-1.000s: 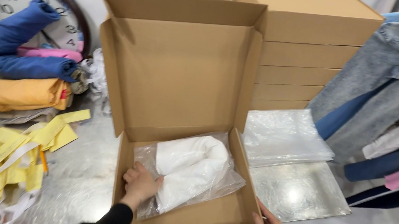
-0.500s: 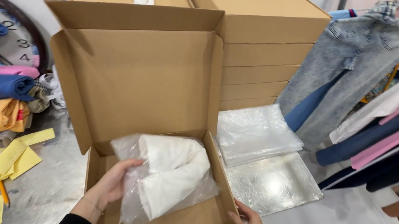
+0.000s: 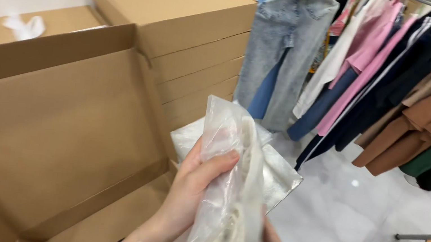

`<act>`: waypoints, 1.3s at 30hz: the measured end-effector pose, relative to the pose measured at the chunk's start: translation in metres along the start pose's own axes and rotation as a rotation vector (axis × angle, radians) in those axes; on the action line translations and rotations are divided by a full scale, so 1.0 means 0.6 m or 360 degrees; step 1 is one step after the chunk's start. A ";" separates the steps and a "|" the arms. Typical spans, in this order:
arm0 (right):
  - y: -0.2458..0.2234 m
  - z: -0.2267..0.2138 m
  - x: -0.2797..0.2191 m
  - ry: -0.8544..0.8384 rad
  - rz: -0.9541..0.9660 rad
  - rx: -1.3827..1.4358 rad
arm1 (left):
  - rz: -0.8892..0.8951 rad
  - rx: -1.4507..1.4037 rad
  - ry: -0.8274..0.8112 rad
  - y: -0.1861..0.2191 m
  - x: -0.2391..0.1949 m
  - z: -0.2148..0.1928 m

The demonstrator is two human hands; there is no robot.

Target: The person unties a white ribbon from a cardboard box and removes it. They then open the box, take out a white garment wrapped in bubble wrap, and place it on the table. The person proceeds to unwrap the garment from the bubble wrap and folds the bubble wrap sheet.

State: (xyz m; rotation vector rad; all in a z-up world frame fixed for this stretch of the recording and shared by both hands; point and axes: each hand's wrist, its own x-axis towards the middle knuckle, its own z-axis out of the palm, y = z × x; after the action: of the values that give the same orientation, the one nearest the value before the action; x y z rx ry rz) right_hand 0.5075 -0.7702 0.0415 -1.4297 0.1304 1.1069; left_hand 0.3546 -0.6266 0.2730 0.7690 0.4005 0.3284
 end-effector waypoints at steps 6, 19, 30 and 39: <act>0.043 -0.339 0.116 0.0045 -0.0107 0.0799 | -0.0045 -0.0032 0.0182 -0.084 0.135 -0.013; -0.171 -0.417 0.337 0.0431 -0.0268 -0.1422 | -0.0408 0.2229 0.0589 -0.313 0.279 -0.230; -0.091 -0.306 0.213 0.0799 -0.1226 -0.1518 | 0.1114 0.2145 0.2298 -0.122 -0.091 -0.541; 0.127 0.005 0.114 -0.0336 -0.0416 -0.1229 | 0.0973 0.1868 0.1657 0.018 -0.145 -0.700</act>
State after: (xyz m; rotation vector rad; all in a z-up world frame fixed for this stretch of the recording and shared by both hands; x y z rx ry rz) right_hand 0.4916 -0.7496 -0.0575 -1.9143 -0.6850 1.1283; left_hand 0.0826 -0.4036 0.0276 1.8620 1.4089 1.1267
